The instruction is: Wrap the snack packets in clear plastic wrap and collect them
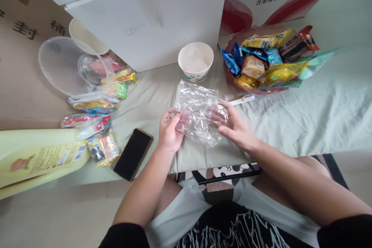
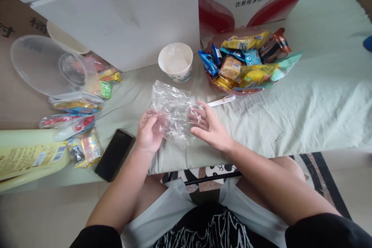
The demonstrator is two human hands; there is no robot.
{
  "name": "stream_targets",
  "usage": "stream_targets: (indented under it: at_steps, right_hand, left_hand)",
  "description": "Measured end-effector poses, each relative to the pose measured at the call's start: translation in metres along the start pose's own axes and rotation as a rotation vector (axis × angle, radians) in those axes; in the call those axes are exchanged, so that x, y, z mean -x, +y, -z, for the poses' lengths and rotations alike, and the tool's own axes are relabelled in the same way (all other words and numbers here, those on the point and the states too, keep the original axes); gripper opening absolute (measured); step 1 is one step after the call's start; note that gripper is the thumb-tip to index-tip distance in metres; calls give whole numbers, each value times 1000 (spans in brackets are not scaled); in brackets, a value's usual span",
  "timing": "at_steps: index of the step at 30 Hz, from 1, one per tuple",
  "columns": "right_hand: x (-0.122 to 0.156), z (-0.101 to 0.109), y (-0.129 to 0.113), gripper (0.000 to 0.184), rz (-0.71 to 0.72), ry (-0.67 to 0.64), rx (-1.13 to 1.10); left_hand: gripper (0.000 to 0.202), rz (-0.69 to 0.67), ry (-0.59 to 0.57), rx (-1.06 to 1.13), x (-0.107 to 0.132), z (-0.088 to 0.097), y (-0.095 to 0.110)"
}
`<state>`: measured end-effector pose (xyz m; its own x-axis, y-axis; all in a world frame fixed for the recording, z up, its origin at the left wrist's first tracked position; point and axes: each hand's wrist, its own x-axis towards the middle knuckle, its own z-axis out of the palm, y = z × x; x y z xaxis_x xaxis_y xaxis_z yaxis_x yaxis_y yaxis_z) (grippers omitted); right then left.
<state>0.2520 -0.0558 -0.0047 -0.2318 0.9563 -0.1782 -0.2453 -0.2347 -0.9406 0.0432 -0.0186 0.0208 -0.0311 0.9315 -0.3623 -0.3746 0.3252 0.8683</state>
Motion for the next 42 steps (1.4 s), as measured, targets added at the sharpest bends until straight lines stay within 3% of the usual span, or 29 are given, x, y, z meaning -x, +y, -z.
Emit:
stream_targets:
  at_steps: [4, 9, 11, 13, 16, 19, 26, 28, 32, 35, 38, 42]
  right_hand:
    - [-1, -6, 0, 86, -74, -30, -193]
    - [-3, -9, -11, 39, -162, 101, 35]
    - [-3, -8, -15, 30, -150, 91, 124]
    - [-3, -8, -18, 26, -147, 46, 181]
    - [-3, -6, -19, 22, -151, -2, 192]
    - [-3, -5, -19, 22, -126, -16, 137]
    - [1, -5, -20, 20, -120, -135, 106]
    - [0, -5, -17, 21, -86, -120, 83]
    - [0, -5, -9, 30, -57, -71, -20]
    - [1, -7, -6, 46, -89, -116, 14]
    - [2, -9, -6, 47, -108, -155, 158]
    - [1, -6, -7, 32, -37, -91, 357]
  left_hand:
    - [43, -61, 21, -16, 7, -7, -10]
    - [48, 55, -142, -23, 7, 1, -4]
    - [51, 140, -244, -78, 3, 8, 3]
    - [45, 206, -311, -186, 0, 12, 7]
    - [30, 200, -275, -298, -2, 13, 7]
    - [20, 209, -231, -262, 0, 10, 7]
    - [9, 315, -271, -193, 5, 5, 5]
    - [7, 262, -242, -236, 5, 5, 1]
    - [12, -51, -91, -332, 6, 9, -8]
    - [16, -215, -8, -323, 5, 12, -11]
    - [22, -264, 28, -294, 6, 12, -12]
    - [23, -282, 86, -281, 6, 11, -12]
